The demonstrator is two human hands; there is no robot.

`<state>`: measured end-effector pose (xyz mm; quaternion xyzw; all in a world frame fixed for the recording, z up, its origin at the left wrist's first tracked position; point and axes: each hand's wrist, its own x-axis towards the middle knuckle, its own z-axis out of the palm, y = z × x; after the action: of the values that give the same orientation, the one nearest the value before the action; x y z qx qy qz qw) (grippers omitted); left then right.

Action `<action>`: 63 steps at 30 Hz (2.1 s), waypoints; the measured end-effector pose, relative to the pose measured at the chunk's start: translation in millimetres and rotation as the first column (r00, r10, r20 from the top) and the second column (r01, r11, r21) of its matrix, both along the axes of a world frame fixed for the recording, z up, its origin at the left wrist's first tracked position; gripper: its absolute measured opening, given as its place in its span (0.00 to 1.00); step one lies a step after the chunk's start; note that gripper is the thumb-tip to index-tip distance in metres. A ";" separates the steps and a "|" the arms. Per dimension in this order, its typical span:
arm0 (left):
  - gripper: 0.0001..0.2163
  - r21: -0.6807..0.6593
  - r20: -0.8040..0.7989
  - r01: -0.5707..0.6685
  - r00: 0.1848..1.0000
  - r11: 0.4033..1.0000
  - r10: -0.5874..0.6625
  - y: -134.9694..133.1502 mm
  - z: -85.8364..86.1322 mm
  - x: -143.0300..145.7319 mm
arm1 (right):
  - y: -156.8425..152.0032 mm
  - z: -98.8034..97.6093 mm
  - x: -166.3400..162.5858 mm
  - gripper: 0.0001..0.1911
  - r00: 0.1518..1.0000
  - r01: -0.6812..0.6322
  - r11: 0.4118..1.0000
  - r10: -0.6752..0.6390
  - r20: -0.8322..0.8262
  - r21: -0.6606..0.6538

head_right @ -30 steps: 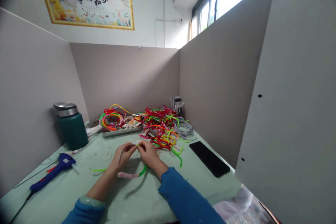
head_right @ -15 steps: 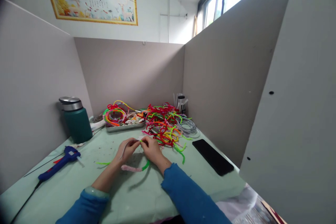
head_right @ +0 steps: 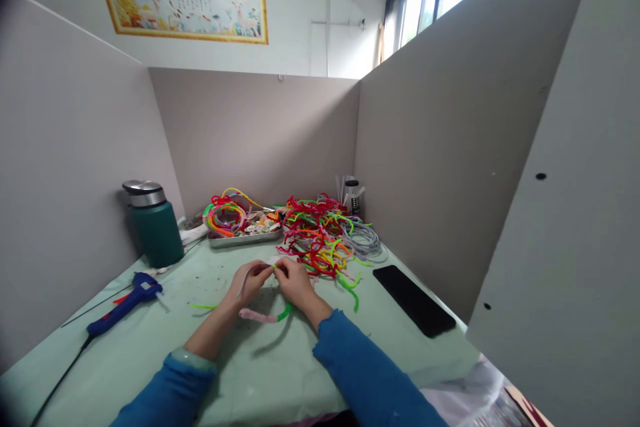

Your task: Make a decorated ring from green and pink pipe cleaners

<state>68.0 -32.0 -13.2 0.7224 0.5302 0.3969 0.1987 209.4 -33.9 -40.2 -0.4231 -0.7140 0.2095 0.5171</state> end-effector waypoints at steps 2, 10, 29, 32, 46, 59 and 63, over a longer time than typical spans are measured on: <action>0.12 0.003 0.002 0.006 1.000 1.000 -0.006 1.3 -0.9 0.4 | 0.9 -1.1 0.7 0.07 1.000 0.004 1.000 -0.004 0.008 0.018; 0.12 0.018 -0.019 0.005 1.000 1.000 -0.005 5.6 -2.3 -1.9 | 0.9 0.8 0.7 0.07 1.000 0.011 0.999 -0.012 0.023 0.033; 0.13 0.016 0.011 0.031 0.999 0.999 -0.031 0.5 2.0 0.3 | 2.8 -2.7 2.4 0.06 0.998 0.019 0.999 -0.021 0.056 0.043; 0.12 0.017 0.004 0.034 0.999 0.999 -0.034 2.5 -0.1 -0.4 | 2.8 -3.7 1.9 0.07 0.999 0.021 0.999 -0.023 0.044 0.032; 0.10 -0.007 -0.017 -0.013 1.000 1.000 0.013 6.2 -5.1 -2.7 | 4.0 -2.9 -1.0 0.07 0.998 0.008 1.000 -0.008 0.060 -0.005; 0.10 0.001 -0.005 -0.007 1.000 1.000 0.007 4.7 -6.3 -2.4 | 3.5 -4.3 -0.3 0.06 0.998 0.015 1.000 -0.014 0.065 -0.009; 0.11 0.012 -0.014 -0.004 1.000 1.000 0.004 5.5 -6.2 -0.9 | 2.4 -2.9 2.0 0.06 0.998 0.020 1.000 -0.019 0.064 -0.003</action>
<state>67.0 -26.5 -19.4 0.7252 0.5307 0.3954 0.1901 211.4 -31.5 -43.1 -0.4375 -0.7256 0.1921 0.4951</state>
